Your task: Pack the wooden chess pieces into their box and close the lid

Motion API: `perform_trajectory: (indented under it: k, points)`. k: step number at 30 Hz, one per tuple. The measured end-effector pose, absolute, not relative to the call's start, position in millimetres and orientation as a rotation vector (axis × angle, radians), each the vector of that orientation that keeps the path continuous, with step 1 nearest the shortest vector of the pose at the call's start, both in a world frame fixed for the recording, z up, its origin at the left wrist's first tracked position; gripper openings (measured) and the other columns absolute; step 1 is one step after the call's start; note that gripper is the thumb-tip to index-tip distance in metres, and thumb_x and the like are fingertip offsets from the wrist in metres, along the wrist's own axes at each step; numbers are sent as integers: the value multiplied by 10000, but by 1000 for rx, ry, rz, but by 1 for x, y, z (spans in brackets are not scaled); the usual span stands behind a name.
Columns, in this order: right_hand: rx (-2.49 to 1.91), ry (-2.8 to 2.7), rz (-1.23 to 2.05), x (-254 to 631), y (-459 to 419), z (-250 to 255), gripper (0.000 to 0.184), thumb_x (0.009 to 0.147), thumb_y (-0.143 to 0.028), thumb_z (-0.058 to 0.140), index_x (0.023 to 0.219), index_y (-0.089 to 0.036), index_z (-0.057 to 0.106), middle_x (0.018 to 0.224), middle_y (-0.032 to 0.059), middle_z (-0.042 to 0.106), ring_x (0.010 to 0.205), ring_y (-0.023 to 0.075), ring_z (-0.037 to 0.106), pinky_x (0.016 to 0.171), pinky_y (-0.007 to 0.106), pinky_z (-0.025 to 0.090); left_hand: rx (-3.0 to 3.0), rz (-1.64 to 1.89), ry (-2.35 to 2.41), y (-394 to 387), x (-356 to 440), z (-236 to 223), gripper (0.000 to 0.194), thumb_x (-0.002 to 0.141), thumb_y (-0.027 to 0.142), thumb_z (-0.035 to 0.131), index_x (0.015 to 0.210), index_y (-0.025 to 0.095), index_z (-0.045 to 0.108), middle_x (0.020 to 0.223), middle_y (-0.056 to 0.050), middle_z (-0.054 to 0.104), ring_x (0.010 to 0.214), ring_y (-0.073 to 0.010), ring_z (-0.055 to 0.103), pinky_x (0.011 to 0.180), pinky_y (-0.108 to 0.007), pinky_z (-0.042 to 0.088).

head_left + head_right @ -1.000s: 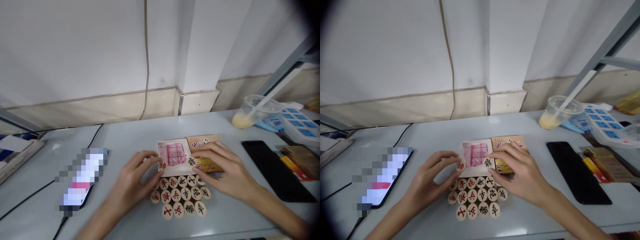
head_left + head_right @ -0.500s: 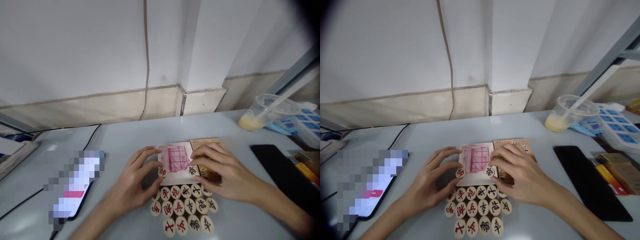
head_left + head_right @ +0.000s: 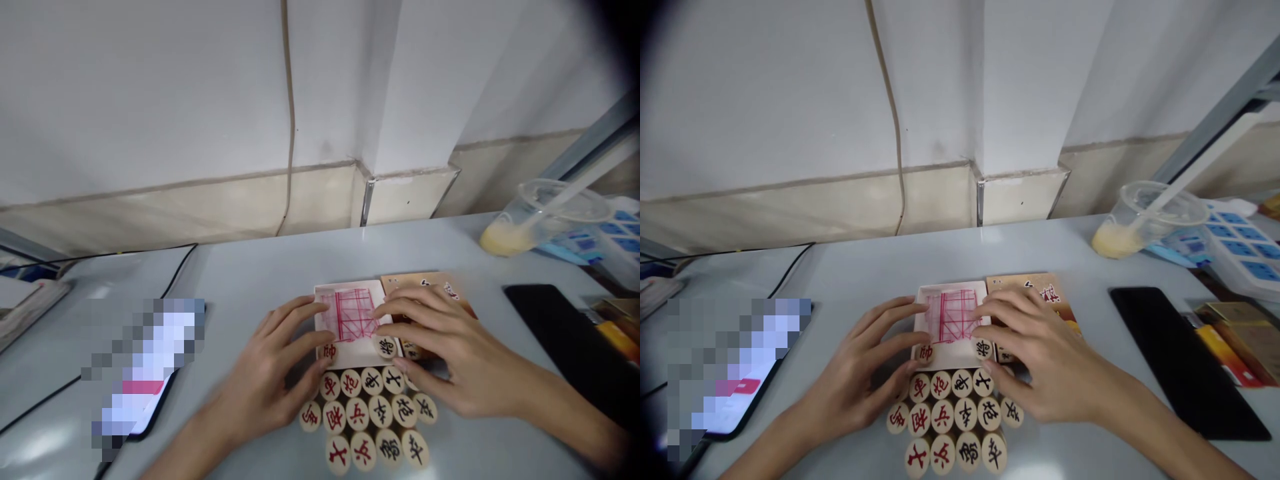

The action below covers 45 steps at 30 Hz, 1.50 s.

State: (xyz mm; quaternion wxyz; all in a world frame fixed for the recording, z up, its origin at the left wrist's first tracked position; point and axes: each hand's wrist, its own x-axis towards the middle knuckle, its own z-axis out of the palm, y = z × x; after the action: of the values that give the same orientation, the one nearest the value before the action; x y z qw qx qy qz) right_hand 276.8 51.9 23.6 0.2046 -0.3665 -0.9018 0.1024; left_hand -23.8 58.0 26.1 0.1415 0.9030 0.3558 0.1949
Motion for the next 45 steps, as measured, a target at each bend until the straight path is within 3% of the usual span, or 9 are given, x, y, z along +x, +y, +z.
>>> perform_trajectory:
  k: [4,10,19,28,37,41,45]
  points:
    - [-979,-2541,311,274,49,25,345,911,-270,621,1255,-260,640,1331,45,617,1349,258,443,1089,489,424,2646,515,1012,58,-25,25,338,926,179,569,1236,279,663,1525,-55,483,1442,-315,385,1080,-535,465]
    - [-965,-2475,320,274,50,24,303,908,-240,623,1206,-257,672,1261,50,662,1296,244,503,1042,451,470,2683,566,1027,60,-28,23,359,931,137,533,1249,254,651,1485,-75,525,1404,-312,433,1058,-519,470]
    - [-1137,-2120,172,273,26,28,261,897,-143,627,1135,-243,664,1019,35,698,976,197,631,859,383,510,2390,896,1327,27,-27,35,186,960,203,576,1135,237,630,1111,-63,652,1028,-213,630,828,-353,535]
    - [-1409,-1953,232,278,-33,-19,289,931,-298,630,1211,-245,583,1092,44,671,893,148,671,744,259,574,2281,773,1538,-12,-33,2,325,938,356,640,1252,289,588,1207,-64,661,1066,-238,674,842,-389,605]
    - [-1355,-1911,358,277,-28,-23,249,923,-261,650,1163,-241,588,864,-3,614,736,114,623,653,224,545,2220,888,1491,-10,-35,2,186,950,305,642,1135,285,646,1146,-46,675,1019,-201,687,819,-334,607]
    - [-1309,-1959,332,278,-18,-5,270,912,-236,665,1173,-247,595,895,3,623,794,126,626,703,248,541,2242,905,1445,-3,-31,11,207,943,287,661,1150,287,650,1129,-37,668,1012,-188,675,818,-310,592]
    - [-1201,-2118,315,270,12,15,228,929,-236,641,1154,-261,618,1049,29,652,1007,171,622,842,316,527,2380,916,1257,26,-16,24,226,942,220,655,1164,262,664,1151,-57,659,1054,-201,645,856,-343,575]
